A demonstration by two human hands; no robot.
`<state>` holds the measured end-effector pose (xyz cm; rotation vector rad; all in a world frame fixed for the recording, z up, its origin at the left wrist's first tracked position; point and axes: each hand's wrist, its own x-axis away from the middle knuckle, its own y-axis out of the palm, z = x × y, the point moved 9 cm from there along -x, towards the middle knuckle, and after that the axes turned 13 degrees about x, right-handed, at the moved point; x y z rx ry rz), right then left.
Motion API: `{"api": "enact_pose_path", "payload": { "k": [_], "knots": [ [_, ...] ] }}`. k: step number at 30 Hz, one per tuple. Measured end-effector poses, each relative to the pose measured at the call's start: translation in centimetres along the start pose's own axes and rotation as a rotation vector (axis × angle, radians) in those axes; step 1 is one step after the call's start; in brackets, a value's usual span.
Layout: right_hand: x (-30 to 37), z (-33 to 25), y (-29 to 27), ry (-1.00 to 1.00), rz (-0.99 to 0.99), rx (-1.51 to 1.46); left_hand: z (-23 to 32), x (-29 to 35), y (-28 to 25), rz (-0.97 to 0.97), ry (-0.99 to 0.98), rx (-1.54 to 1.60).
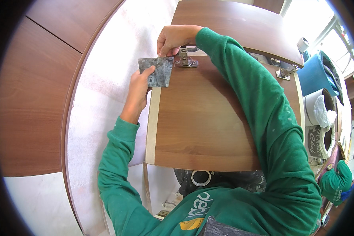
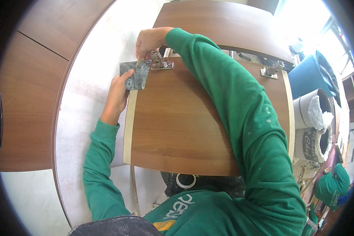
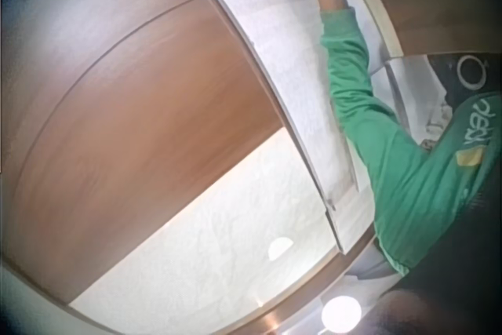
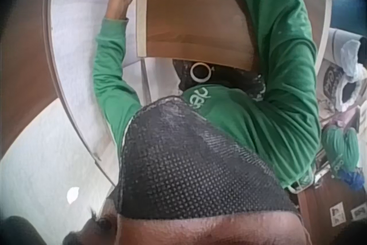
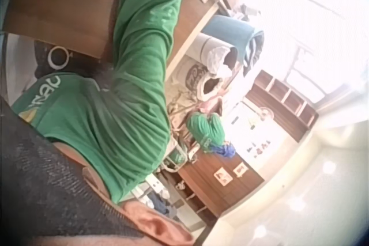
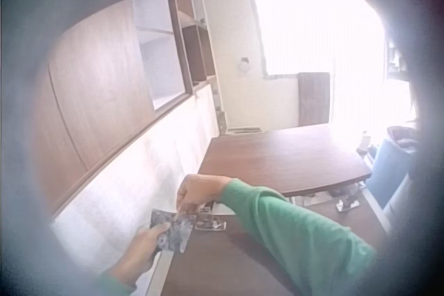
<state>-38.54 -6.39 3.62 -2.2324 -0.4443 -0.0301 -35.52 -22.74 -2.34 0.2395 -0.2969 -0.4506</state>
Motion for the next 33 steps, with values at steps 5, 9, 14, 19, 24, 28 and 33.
{"api": "enact_pose_path", "payload": {
  "k": [5, 9, 14, 19, 24, 28, 33],
  "knots": [
    [-0.2, 0.4, -0.1, -0.032, -0.004, 0.009, -0.1, -0.2, 0.4, 0.003, -0.001, -0.004],
    [0.0, -0.1, 0.0, -0.024, 0.011, 0.033, -0.2, -0.1, -0.1, -0.018, -0.051, -0.016],
    [0.0, -0.2, 0.0, -0.027, 0.026, 0.05, 0.0, -0.5, -1.0, -0.068, -0.159, -0.063],
    [0.1, 0.0, -0.1, -0.021, 0.018, 0.051, -0.2, -1.2, -0.2, -0.076, -0.149, -0.105],
    [0.0, 0.0, 0.0, -0.021, 0.023, 0.054, 0.0, -1.5, -0.1, -0.028, -0.169, -0.139],
    [0.1, -0.2, 0.0, -0.005, 0.019, 0.059, 0.1, -1.9, -0.2, -0.024, -0.164, -0.123],
    [0.2, 0.1, -0.2, -0.026, -0.007, 0.005, -0.3, -2.0, -0.1, -0.025, -0.148, -0.061]
  ]
}}
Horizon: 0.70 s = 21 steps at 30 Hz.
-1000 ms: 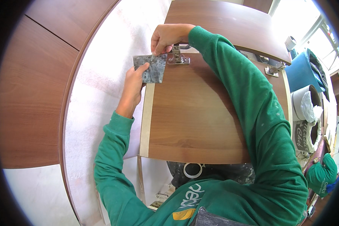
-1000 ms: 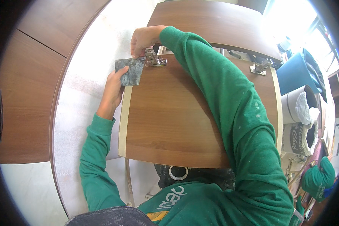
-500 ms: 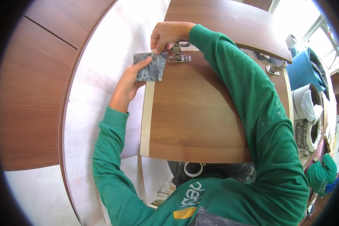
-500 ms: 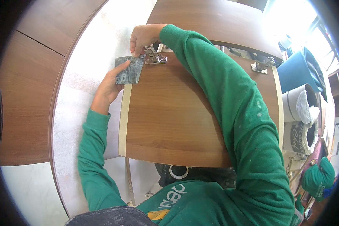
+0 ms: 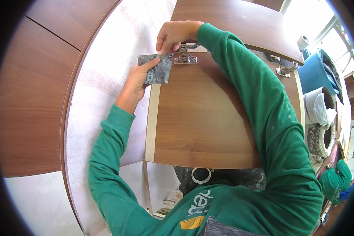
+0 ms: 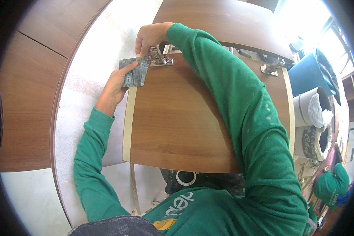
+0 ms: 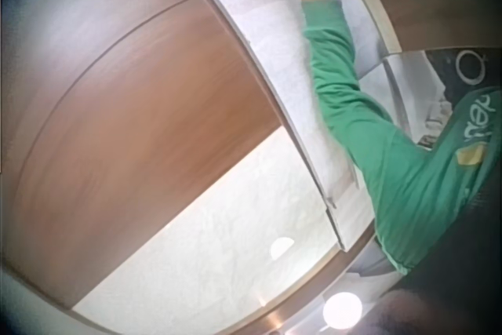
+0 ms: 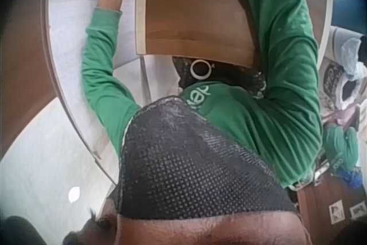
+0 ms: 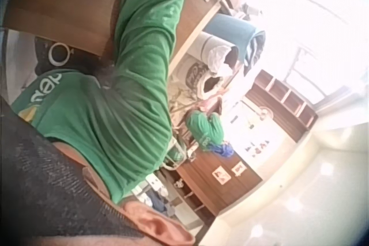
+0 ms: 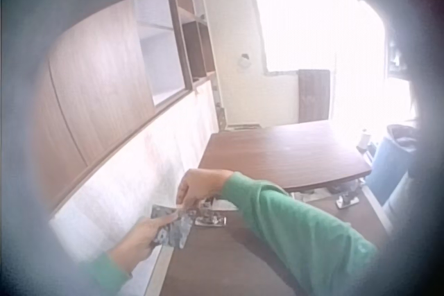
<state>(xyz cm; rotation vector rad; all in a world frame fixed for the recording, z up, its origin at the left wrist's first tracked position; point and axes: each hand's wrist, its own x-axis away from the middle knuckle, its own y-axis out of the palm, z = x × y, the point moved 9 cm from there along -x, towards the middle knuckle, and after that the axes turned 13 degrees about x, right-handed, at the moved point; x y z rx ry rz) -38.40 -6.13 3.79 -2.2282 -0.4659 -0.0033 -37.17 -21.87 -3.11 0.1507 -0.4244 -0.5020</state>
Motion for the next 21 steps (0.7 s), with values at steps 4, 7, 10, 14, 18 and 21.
{"api": "enact_pose_path", "payload": {
  "k": [4, 7, 10, 14, 18, 21],
  "knots": [
    [0.22, 0.38, -0.2, 0.009, 0.002, -0.021, -0.19, -0.14, 0.06, 0.013, 0.009, 0.022],
    [-0.01, 0.25, 0.07, 0.013, -0.005, -0.03, 0.0, 0.22, -0.06, 0.021, 0.005, 0.013],
    [-0.15, 0.4, 0.06, 0.003, -0.012, -0.028, 0.14, 0.27, 0.1, 0.016, -0.004, 0.005],
    [0.09, 0.29, -0.08, -0.003, 0.007, 0.006, 0.12, -0.02, -0.02, 0.019, -0.01, -0.002],
    [-0.12, 0.49, 0.05, 0.002, -0.004, -0.013, 0.1, -0.03, 0.02, 0.015, -0.007, 0.01],
    [-0.26, 0.7, 0.11, 0.016, -0.011, -0.023, 0.16, -0.01, 0.04, 0.021, -0.001, -0.003]
  ]
}}
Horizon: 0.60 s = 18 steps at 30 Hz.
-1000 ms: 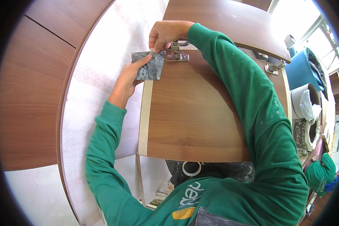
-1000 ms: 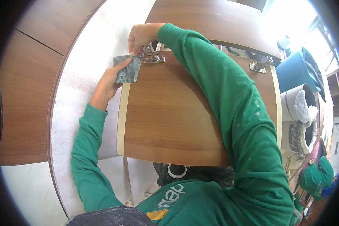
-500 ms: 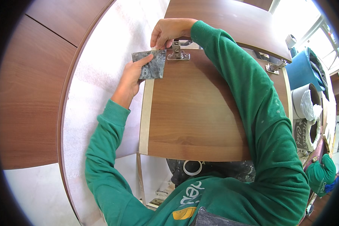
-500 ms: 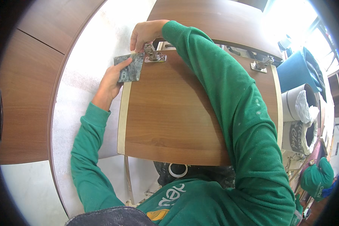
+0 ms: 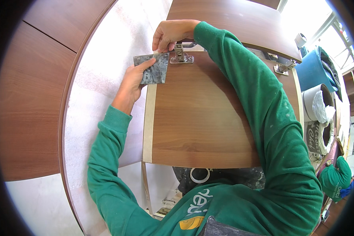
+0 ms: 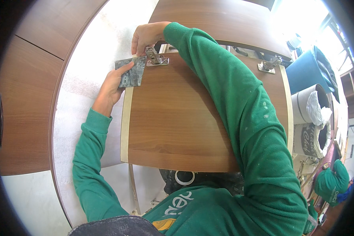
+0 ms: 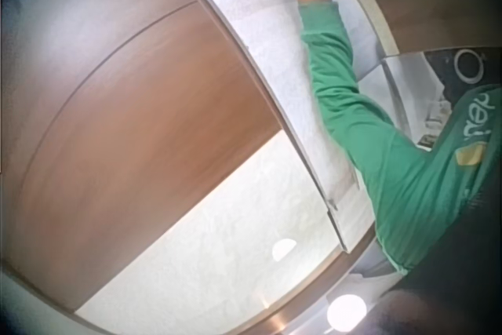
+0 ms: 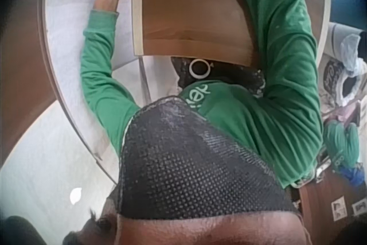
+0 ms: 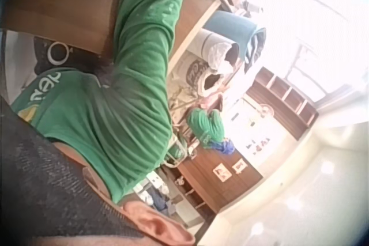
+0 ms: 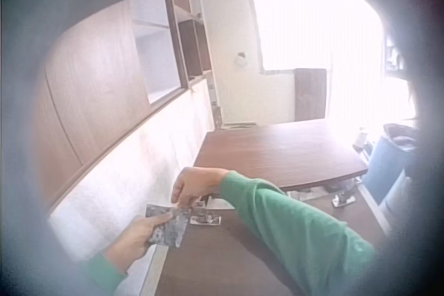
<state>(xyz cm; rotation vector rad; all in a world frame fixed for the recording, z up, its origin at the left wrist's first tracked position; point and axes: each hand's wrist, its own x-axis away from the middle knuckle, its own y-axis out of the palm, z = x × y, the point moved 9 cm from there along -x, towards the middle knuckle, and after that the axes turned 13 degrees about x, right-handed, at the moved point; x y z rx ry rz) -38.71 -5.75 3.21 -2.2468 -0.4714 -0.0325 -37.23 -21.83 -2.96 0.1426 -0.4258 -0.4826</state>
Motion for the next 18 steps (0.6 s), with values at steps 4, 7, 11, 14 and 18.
{"api": "enact_pose_path", "payload": {
  "k": [4, 7, 11, 14, 18],
  "knots": [
    [-0.24, 0.14, 0.08, -0.003, -0.005, -0.011, 0.1, 0.04, 0.04, 0.01, 0.011, 0.009],
    [-0.11, 0.1, 0.0, -0.003, -0.001, -0.016, 0.14, 0.0, 0.06, 0.009, 0.016, 0.016],
    [0.01, -0.13, 0.06, -0.005, 0.006, -0.009, 0.11, 0.21, 0.05, 0.014, 0.018, 0.021],
    [0.07, 0.0, 0.04, 0.019, -0.008, -0.07, -0.01, 0.1, -0.21, -0.006, 0.023, 0.018],
    [0.27, -0.1, -0.33, 0.023, 0.01, -0.042, -0.13, -0.31, -0.05, -0.013, 0.017, 0.018]
  ]
}}
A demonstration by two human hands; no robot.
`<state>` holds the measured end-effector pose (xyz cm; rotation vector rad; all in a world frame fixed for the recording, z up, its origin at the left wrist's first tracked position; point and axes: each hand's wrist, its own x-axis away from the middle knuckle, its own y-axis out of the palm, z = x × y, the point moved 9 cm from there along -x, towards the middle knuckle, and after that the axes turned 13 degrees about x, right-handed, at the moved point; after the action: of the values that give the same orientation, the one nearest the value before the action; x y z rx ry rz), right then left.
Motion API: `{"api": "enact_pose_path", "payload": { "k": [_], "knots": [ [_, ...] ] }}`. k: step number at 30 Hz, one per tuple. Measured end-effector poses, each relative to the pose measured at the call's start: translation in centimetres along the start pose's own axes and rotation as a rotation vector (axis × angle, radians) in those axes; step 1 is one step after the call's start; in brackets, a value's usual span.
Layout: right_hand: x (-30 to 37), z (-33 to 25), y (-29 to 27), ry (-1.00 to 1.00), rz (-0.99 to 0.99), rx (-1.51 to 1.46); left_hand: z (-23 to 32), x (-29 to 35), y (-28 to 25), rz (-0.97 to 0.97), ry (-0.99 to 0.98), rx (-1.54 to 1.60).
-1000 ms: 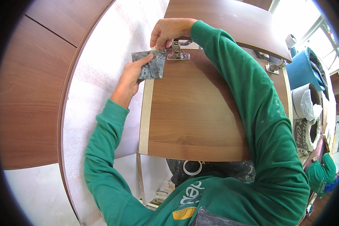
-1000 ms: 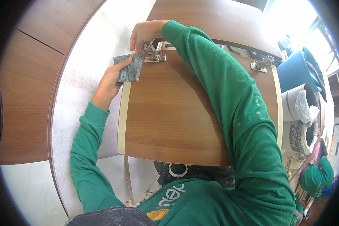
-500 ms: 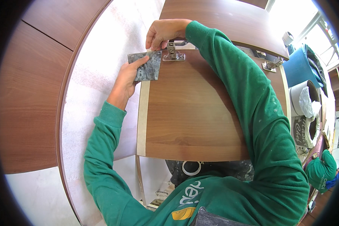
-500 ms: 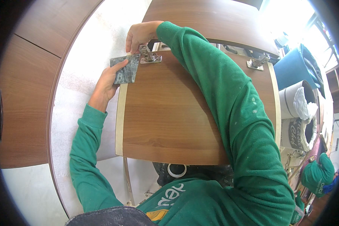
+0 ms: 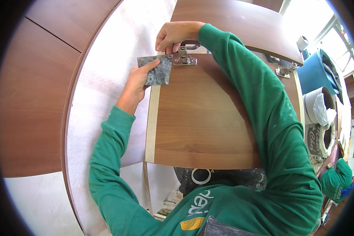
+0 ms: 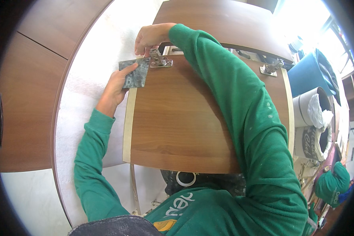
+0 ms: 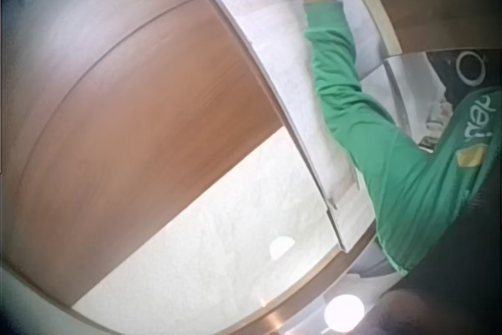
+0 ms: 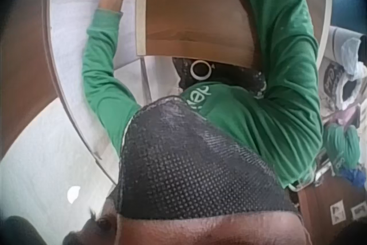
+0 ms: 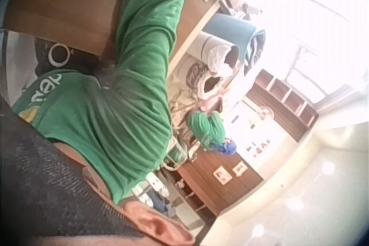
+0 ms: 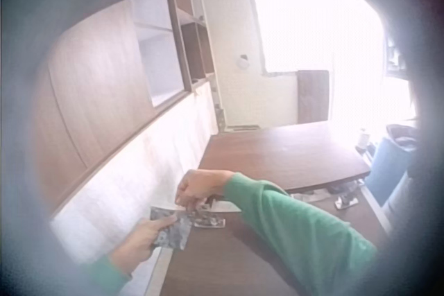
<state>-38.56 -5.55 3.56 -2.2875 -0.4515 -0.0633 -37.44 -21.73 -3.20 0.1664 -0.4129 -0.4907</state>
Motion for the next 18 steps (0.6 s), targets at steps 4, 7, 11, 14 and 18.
{"api": "enact_pose_path", "payload": {
  "k": [4, 7, 11, 14, 18],
  "knots": [
    [-0.2, -0.9, 0.3, -0.024, -0.029, 0.102, -0.2, 0.0, -0.4, 0.028, 0.004, 0.008],
    [-1.2, -0.7, 0.5, -0.045, -0.045, 0.17, 0.0, 0.3, 0.1, 0.018, 0.007, -0.006],
    [-2.2, -1.2, 0.5, -0.022, -0.102, 0.279, 0.0, 0.1, -0.3, -0.002, 0.01, -0.012],
    [-2.6, -1.7, 0.5, -0.033, -0.135, 0.345, 0.1, 0.1, 0.0, -0.002, 0.013, -0.015],
    [-2.7, -2.7, 0.9, -0.045, -0.165, 0.393, -0.1, -0.2, -0.6, 0.023, 0.015, -0.011]
  ]
}}
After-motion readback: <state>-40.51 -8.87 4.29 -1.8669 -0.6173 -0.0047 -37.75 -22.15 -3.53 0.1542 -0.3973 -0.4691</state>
